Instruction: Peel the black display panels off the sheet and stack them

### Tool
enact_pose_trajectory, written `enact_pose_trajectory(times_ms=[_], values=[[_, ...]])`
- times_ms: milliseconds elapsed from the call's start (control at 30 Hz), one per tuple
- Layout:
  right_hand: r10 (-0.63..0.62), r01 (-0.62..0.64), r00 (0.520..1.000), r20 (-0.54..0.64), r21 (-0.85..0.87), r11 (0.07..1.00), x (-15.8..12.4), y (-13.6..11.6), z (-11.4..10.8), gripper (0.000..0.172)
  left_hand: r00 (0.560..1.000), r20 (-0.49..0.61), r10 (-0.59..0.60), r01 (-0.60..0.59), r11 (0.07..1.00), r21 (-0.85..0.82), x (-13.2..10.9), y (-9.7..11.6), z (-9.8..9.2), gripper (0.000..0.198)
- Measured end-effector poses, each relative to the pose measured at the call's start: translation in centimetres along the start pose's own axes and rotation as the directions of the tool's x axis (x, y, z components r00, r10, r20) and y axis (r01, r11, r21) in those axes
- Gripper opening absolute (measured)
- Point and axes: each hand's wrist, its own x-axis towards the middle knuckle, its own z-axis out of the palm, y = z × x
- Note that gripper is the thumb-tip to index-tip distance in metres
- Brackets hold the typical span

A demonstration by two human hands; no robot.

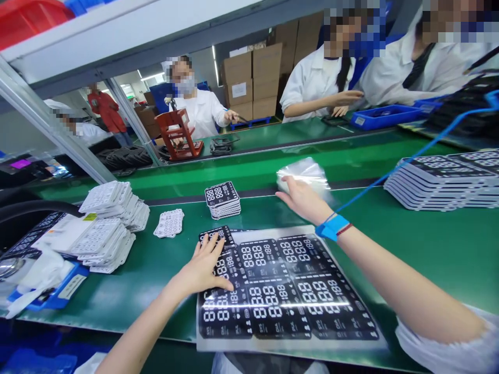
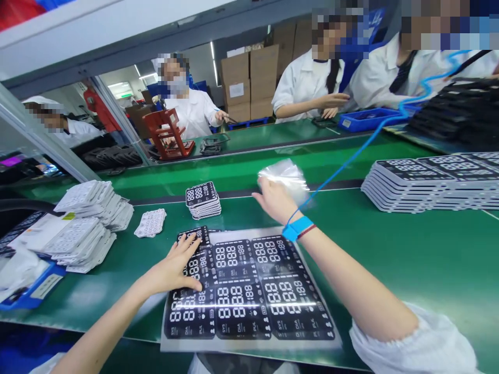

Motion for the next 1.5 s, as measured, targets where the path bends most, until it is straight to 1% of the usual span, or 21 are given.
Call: enact_pose_trajectory(times_ms=[67, 167, 233, 267, 300, 367, 400, 433, 467, 567, 633, 733, 800, 900, 1000, 1100, 1267, 1400, 1500], values=[[-0.102, 0.099, 0.992, 0.079, 0.048, 0.994, -1.1, -2.9, 0.9, 0.032, 0.998, -0.004, 0.067, -0.067, 0.998, -0.004, 0.3, 0.9, 0.8, 0.108], [-0.250, 0.228, 0.950, 0.189, 0.133, 0.965, -2.8, -6.7, 2.8, 0.036, 0.985, -0.026, 0.170, -0.171, 0.984, -0.039, 0.6, 2.4, 2.1, 0.102], [-0.302, 0.270, 0.926, 0.227, 0.163, 0.949, -3.7, -7.9, 4.1, 0.038, 0.976, -0.054, 0.209, -0.213, 0.973, -0.086, 0.6, 2.7, 2.7, 0.107], [-0.312, 0.278, 0.920, 0.237, 0.167, 0.946, -3.9, -8.2, 4.6, 0.039, 0.976, -0.090, 0.200, -0.210, 0.971, -0.118, 0.6, 2.6, 2.8, 0.109], [-0.315, 0.281, 0.917, 0.244, 0.167, 0.945, -4.0, -8.1, 5.0, 0.039, 0.975, -0.144, 0.166, -0.188, 0.970, -0.152, 0.6, 2.3, 2.8, 0.109], [-0.317, 0.283, 0.913, 0.255, 0.163, 0.945, -3.9, -7.8, 5.5, 0.041, 0.965, -0.258, 0.056, -0.109, 0.975, -0.196, 0.7, 1.4, 2.5, 0.108], [-0.321, 0.286, 0.911, 0.260, 0.162, 0.944, -3.8, -7.6, 5.6, 0.041, 0.957, -0.290, 0.003, -0.064, 0.977, -0.201, 0.7, 0.9, 2.3, 0.109], [-0.326, 0.292, 0.907, 0.265, 0.163, 0.943, -3.7, -7.5, 5.7, 0.042, 0.954, -0.298, -0.032, -0.028, 0.981, -0.194, 0.8, 0.4, 2.0, 0.111], [-0.333, 0.298, 0.904, 0.269, 0.164, 0.940, -3.6, -7.5, 5.8, 0.043, 0.959, -0.281, -0.044, -0.007, 0.984, -0.178, 0.8, 0.1, 1.8, 0.115], [-0.354, 0.316, 0.892, 0.281, 0.173, 0.933, -3.5, -7.9, 5.8, 0.046, 0.982, -0.188, -0.030, 0.001, 0.988, -0.152, 0.6, -0.3, 1.6, 0.123], [-0.363, 0.323, 0.887, 0.284, 0.179, 0.929, -3.6, -8.3, 5.8, 0.046, 0.985, -0.172, -0.024, -0.004, 0.987, -0.160, 0.3, -0.2, 1.8, 0.123], [-0.368, 0.332, 0.883, 0.292, 0.164, 0.929, -4.0, -8.8, 5.7, 0.042, 0.980, -0.197, -0.010, -0.026, 0.983, -0.181, 0.0, -0.1, 2.2, 0.122], [-0.359, 0.325, 0.884, 0.300, 0.157, 0.932, -4.1, -8.9, 5.7, 0.035, 0.975, -0.223, -0.005, -0.037, 0.982, -0.185, 0.1, -0.2, 2.3, 0.122], [-0.340, 0.297, 0.892, 0.299, 0.180, 0.938, -4.2, -8.8, 5.6, 0.025, 0.971, -0.238, -0.016, -0.031, 0.981, -0.190, 0.3, -0.3, 2.1, 0.124], [-0.338, 0.285, 0.896, 0.288, 0.210, 0.935, -4.1, -8.7, 5.5, 0.019, 0.970, -0.241, -0.019, -0.031, 0.978, -0.206, 0.5, -0.2, 1.8, 0.127], [-0.343, 0.279, 0.893, 0.292, 0.239, 0.930, -4.1, -8.8, 5.4, 0.020, 0.963, -0.268, -0.004, -0.054, 0.977, -0.209, 0.6, -0.3, 1.8, 0.128], [-0.330, 0.269, 0.898, 0.291, 0.231, 0.935, -3.8, -8.8, 5.8, 0.030, 0.954, -0.299, -0.007, -0.064, 0.972, -0.226, 0.7, -0.5, 2.0, 0.132], [-0.318, 0.242, 0.905, 0.283, 0.271, 0.932, -4.0, -8.7, 6.0, 0.028, 0.949, -0.314, -0.025, -0.060, 0.964, -0.257, 0.6, -0.6, 1.9, 0.138], [-0.328, 0.225, 0.901, 0.284, 0.342, 0.912, -4.2, -8.6, 5.1, 0.022, 0.947, -0.321, -0.025, -0.066, 0.961, -0.268, 0.4, -0.6, 2.1, 0.140]])
